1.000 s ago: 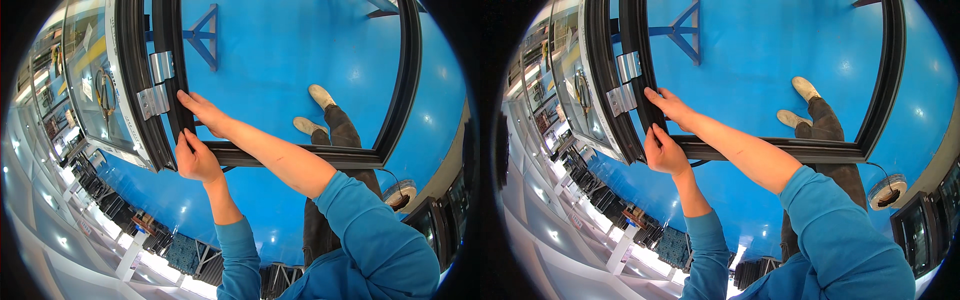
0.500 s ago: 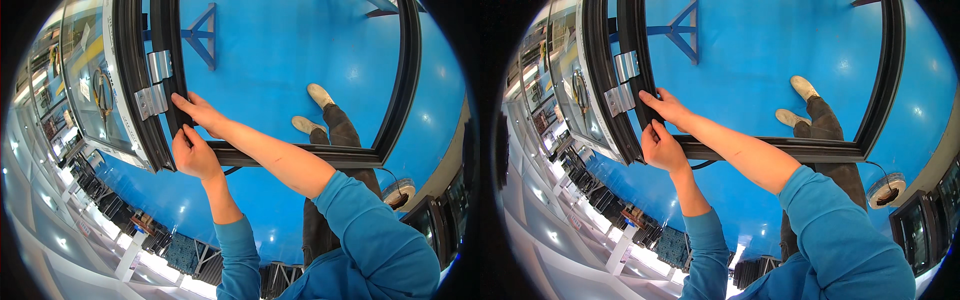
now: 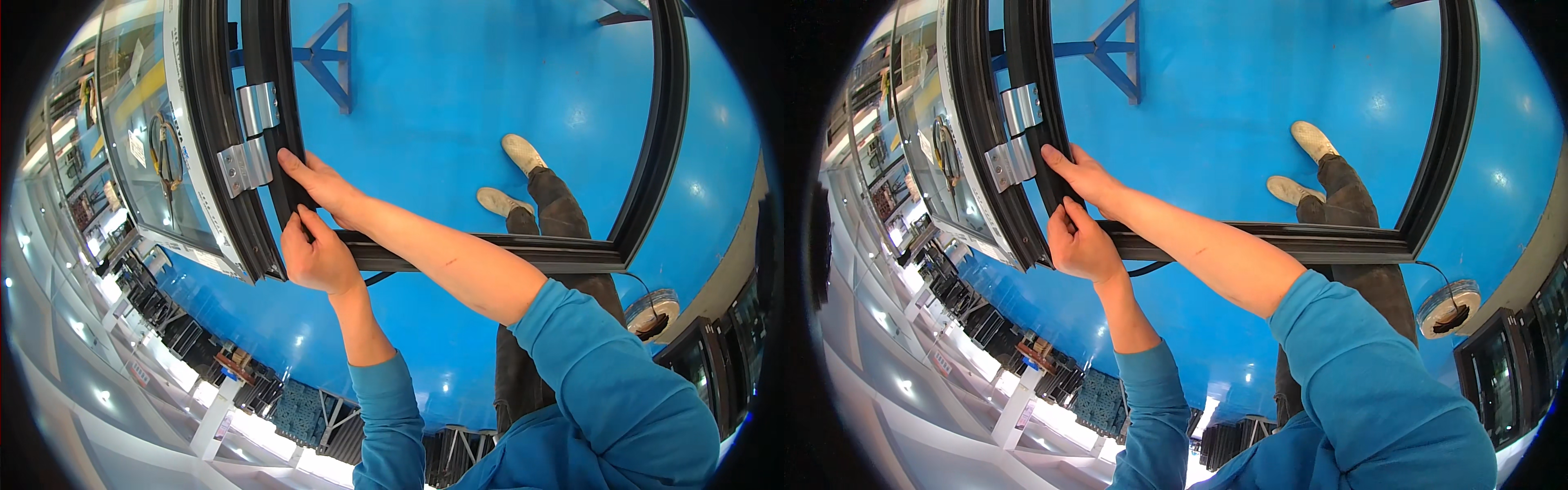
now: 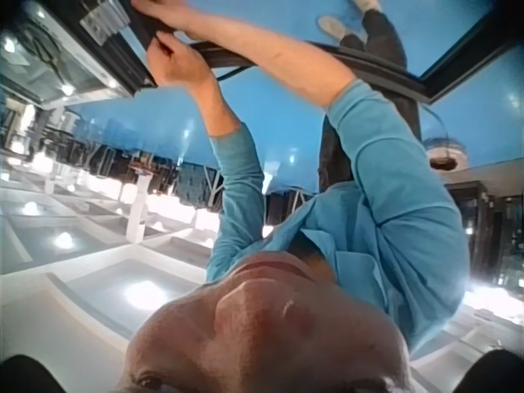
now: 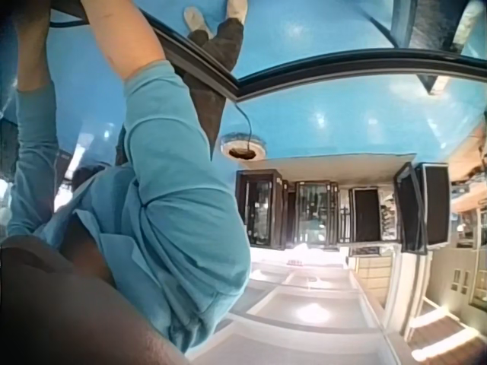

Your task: Installing a rubber seal into a metal window frame.

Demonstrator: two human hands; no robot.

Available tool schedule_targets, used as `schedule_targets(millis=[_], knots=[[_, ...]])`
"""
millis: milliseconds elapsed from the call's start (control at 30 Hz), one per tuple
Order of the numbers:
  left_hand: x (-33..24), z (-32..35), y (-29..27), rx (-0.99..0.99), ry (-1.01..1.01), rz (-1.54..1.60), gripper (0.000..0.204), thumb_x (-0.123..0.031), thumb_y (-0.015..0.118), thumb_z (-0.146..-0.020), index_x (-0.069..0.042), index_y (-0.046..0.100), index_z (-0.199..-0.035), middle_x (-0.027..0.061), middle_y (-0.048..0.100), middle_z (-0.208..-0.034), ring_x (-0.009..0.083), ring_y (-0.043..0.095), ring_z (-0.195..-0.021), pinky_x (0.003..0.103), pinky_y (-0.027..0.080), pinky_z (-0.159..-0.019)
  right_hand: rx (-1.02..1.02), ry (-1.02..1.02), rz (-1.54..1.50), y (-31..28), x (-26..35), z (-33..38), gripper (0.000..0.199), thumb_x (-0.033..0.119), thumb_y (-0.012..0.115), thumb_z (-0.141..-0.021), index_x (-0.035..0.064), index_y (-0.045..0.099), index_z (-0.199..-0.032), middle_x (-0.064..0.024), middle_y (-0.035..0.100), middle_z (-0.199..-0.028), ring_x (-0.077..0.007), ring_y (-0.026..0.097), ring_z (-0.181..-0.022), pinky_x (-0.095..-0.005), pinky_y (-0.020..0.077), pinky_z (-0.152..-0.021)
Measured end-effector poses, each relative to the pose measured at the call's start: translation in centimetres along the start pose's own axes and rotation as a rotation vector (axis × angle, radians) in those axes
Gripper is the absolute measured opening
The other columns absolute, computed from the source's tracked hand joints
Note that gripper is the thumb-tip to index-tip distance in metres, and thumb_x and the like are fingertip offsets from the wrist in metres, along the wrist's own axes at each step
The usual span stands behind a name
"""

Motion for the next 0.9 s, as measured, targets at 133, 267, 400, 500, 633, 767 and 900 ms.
schedule_targets(millis=[133, 267, 400, 500, 633, 767, 900], knots=[[0.4, 0.0, -0.3, -0.022, 0.012, -0.005, 0.006, -0.003, 0.074, -0.091, 0.003, 0.074, -0.092, 0.0068, 0.072, -0.078, 0.0161, 0.06, -0.058, 0.027, 0.048, -0.05, -0.065, -0.044, -0.051, 0.2, 0.4, 0.3, 0.07, 0.066, 0.051, -0.101, 0.0056, 0.052, -0.137, -0.0081, 0.062, -0.114, -0.0181, 0.057, -0.101, -0.0321, 0.0457, -0.089], [0.1, 0.3, -0.8, -0.062, 0.007, -0.02, 0.011, -0.008, 0.073, -0.093, 0.003, 0.075, -0.09, 0.0073, 0.074, -0.077, 0.0153, 0.061, -0.059, 0.027, 0.049, -0.053, -0.022, -0.061, -0.06, -0.4, 0.4, -0.1, 0.07, 0.066, 0.05, -0.101, 0.006, 0.052, -0.136, -0.008, 0.062, -0.112, -0.0178, 0.056, -0.101, -0.0323, 0.0457, -0.09], [0.5, 0.6, -0.7, -0.047, 0.001, -0.014, 0.011, -0.008, 0.074, -0.092, 0.002, 0.074, -0.089, 0.007, 0.074, -0.077, 0.0155, 0.061, -0.059, 0.027, 0.049, -0.053, -0.042, -0.06, -0.008, -0.4, 0.0, 0.1, 0.07, 0.067, 0.05, -0.101, 0.0056, 0.053, -0.135, -0.0078, 0.062, -0.11, -0.0172, 0.056, -0.1, -0.0317, 0.0459, -0.088], [0.4, 0.5, -0.6, -0.032, -0.008, -0.016, 0.01, -0.008, 0.074, -0.092, 0.002, 0.074, -0.088, 0.0068, 0.074, -0.077, 0.0157, 0.061, -0.059, 0.027, 0.049, -0.053, -0.049, -0.058, 0.004, -0.3, -0.1, 0.1, 0.07, 0.067, 0.05, -0.101, 0.0054, 0.053, -0.134, -0.0078, 0.062, -0.11, -0.0168, 0.056, -0.099, -0.0314, 0.046, -0.087], [0.3, 0.1, -0.3, 0.001, -0.034, -0.027, 0.01, -0.008, 0.073, -0.092, 0.001, 0.074, -0.088, 0.0062, 0.073, -0.076, 0.0159, 0.06, -0.059, 0.028, 0.049, -0.053, -0.052, -0.052, -0.008, -0.4, -0.1, 0.0, 0.068, 0.065, 0.052, -0.101, 0.0051, 0.054, -0.133, -0.0078, 0.062, -0.108, -0.0163, 0.056, -0.098, -0.031, 0.0461, -0.086], [0.4, -0.1, 0.0, 0.03, -0.04, -0.045, 0.009, -0.007, 0.072, -0.092, 0.0, 0.074, -0.087, 0.0056, 0.073, -0.076, 0.0164, 0.061, -0.059, 0.028, 0.049, -0.054, -0.01, -0.072, -0.048, -0.2, 0.2, -0.1, 0.067, 0.062, 0.056, -0.101, 0.0037, 0.054, -0.132, -0.0083, 0.062, -0.106, -0.0156, 0.056, -0.097, -0.0306, 0.0463, -0.085], [0.1, -0.2, -0.1, 0.027, -0.045, -0.037, 0.01, -0.007, 0.072, -0.092, 0.0, 0.074, -0.087, 0.0055, 0.073, -0.076, 0.0165, 0.061, -0.059, 0.028, 0.049, -0.054, -0.003, -0.067, -0.035, -0.2, 0.2, -0.2, 0.066, 0.061, 0.059, -0.1, 0.0034, 0.054, -0.132, -0.0092, 0.062, -0.108, -0.0164, 0.057, -0.098, -0.0296, 0.0463, -0.083]])
Point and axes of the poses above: each hand's wrist, its own z-axis away from the middle knuckle, its own y-axis out of the palm, x = y × z, the point moved 9 cm from there along -z, towards the middle knuckle
